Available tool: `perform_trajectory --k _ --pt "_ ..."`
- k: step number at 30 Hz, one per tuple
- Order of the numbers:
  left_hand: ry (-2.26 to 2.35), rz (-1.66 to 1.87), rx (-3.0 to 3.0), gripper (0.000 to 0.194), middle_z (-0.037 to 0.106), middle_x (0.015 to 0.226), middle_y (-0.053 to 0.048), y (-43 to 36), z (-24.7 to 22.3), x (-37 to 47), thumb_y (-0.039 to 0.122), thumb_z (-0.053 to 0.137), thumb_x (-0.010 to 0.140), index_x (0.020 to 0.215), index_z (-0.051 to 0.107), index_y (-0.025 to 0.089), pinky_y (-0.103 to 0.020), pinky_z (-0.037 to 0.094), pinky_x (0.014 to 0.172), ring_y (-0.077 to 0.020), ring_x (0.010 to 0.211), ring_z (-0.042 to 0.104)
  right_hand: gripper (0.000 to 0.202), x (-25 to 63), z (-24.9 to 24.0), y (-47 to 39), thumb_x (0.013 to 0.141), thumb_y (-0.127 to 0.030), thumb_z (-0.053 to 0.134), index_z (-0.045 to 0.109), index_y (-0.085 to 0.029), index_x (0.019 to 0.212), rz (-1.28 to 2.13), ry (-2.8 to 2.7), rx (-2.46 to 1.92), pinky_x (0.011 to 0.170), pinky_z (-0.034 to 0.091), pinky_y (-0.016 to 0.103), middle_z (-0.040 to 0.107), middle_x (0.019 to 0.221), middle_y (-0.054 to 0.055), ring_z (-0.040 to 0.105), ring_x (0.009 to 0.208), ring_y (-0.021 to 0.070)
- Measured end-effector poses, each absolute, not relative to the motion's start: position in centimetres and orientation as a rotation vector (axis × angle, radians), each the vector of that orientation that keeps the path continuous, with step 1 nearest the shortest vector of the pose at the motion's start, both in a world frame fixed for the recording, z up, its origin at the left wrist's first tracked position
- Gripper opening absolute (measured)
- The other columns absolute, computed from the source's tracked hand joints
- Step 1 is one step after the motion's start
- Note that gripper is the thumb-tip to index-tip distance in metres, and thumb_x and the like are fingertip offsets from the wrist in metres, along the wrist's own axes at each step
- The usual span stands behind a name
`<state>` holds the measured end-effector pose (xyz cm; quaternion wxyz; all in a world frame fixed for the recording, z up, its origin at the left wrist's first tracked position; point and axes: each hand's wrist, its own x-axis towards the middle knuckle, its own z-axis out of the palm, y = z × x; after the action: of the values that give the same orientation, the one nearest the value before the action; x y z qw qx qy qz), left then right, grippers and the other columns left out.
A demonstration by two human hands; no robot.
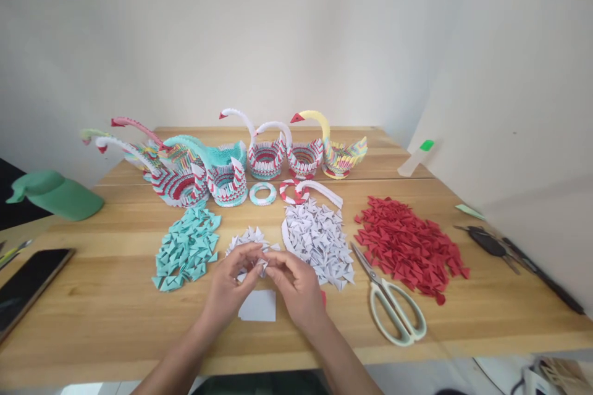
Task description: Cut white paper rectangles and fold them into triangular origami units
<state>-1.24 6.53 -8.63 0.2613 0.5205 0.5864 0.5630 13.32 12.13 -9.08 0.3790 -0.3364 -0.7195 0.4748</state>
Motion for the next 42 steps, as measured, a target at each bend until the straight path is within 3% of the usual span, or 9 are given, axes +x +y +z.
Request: perform_trajectory --k 6,12,16,31,37,42 --pt "1.531 1.508 1.377 0.024 0.073 0.085 -0.005 6.6 -8.3 -1.4 0.017 0.058 0.082 0.105 0.063 0.017 -0.026 0.052 0.065 -0.0153 0.07 0.065 0.012 13.4 -9.2 12.2 0.091 -0.019 0.056 0.067 -0.025 0.092 0.918 -1.967 -0.704 0.07 0.051 0.028 0.069 0.083 0.002 0.066 0.077 0.0174" --pt "1.566 1.486 1.427 0.026 0.075 0.083 -0.004 6.5 -8.2 -1.7 0.014 0.058 0.079 0.103 0.066 0.017 -0.025 0.052 0.064 -0.0139 0.065 0.063 0.02 13.7 -9.1 12.5 0.093 -0.015 0.053 0.066 -0.027 0.102 0.698 -2.092 -0.547 0.07 0.053 0.032 0.071 0.088 0.004 0.066 0.081 0.0196" --pt "1.577 1.476 1.43 0.026 0.076 0.083 -0.003 6.6 -8.2 -1.7 0.013 0.059 0.079 0.102 0.067 0.017 -0.025 0.052 0.063 -0.0146 0.066 0.065 0.022 13.7 -8.9 12.5 0.094 -0.013 0.05 0.066 -0.026 0.099 0.637 -2.115 -0.51 0.069 0.053 0.031 0.07 0.088 0.005 0.065 0.081 0.0188" --pt "1.596 1.493 1.48 0.021 0.074 0.079 -0.003 6.7 -8.2 -1.4 0.016 0.061 0.082 0.102 0.067 0.018 -0.025 0.052 0.061 -0.0143 0.063 0.063 0.012 13.9 -9.5 12.4 0.092 -0.019 0.056 0.063 -0.026 0.098 0.796 -1.981 -0.746 0.071 0.051 0.028 0.07 0.087 0.002 0.066 0.08 0.0183" --pt "1.732 1.565 1.612 0.023 0.075 0.088 -0.004 6.3 -8.5 -1.4 0.013 0.06 0.085 0.106 0.065 0.019 -0.028 0.052 0.068 -0.0156 0.068 0.063 0.017 13.8 -8.8 12.4 0.096 -0.026 0.049 0.063 -0.023 0.088 1.055 -2.029 -0.826 0.069 0.046 0.027 0.067 0.082 0.002 0.063 0.076 0.0173" --pt "1.791 1.532 1.859 0.026 0.073 0.09 -0.005 6.3 -8.8 -1.3 0.008 0.059 0.084 0.106 0.065 0.021 -0.03 0.052 0.07 -0.0187 0.076 0.065 0.018 13.6 -8.4 12.1 0.093 -0.023 0.05 0.055 -0.021 0.076 1.023 -2.06 -0.805 0.062 0.04 0.026 0.056 0.07 0.0 0.053 0.065 0.0153"
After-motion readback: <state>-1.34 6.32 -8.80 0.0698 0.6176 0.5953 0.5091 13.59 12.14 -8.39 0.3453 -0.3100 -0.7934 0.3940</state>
